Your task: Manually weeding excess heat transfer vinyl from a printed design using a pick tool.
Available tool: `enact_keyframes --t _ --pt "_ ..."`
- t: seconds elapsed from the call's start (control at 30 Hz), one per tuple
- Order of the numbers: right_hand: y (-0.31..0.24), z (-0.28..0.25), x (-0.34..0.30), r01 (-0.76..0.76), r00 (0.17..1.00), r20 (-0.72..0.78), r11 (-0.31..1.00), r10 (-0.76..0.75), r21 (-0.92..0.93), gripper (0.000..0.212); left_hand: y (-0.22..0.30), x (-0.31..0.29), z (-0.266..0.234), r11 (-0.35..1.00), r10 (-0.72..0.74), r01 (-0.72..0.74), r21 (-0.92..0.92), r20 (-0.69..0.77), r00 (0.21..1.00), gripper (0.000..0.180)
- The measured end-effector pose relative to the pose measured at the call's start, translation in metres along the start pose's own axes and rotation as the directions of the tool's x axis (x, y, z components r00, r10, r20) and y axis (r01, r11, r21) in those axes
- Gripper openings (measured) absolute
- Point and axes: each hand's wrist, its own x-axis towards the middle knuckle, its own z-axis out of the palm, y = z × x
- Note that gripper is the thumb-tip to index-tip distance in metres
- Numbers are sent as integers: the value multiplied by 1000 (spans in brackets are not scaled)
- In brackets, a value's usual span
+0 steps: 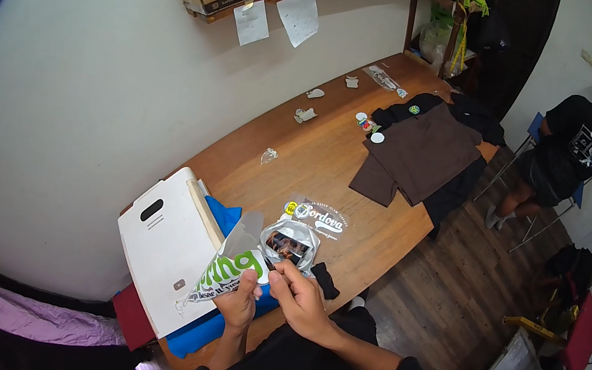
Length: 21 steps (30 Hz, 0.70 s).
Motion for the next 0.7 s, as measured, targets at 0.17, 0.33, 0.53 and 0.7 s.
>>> enact_keyframes --t 0.17,0.33,0.53,0.7 --pt "0 -1 1 -4 1000 4 1000 4 10 19 -1 -2 -1 999 -42 42 3 -1 999 22" --pt "0 0 2 -43 998 -39 997 45 62 16 0 -5 -1 998 -48 48 36 12 999 24" --pt "-3 -1 2 -47 998 -33 996 50 78 17 -3 -4 -6 998 -39 37 43 50 998 24" --pt "-6 -3 3 -48 998 -47 996 51 75 17 -1 -4 -6 995 -69 62 79 88 994 22"
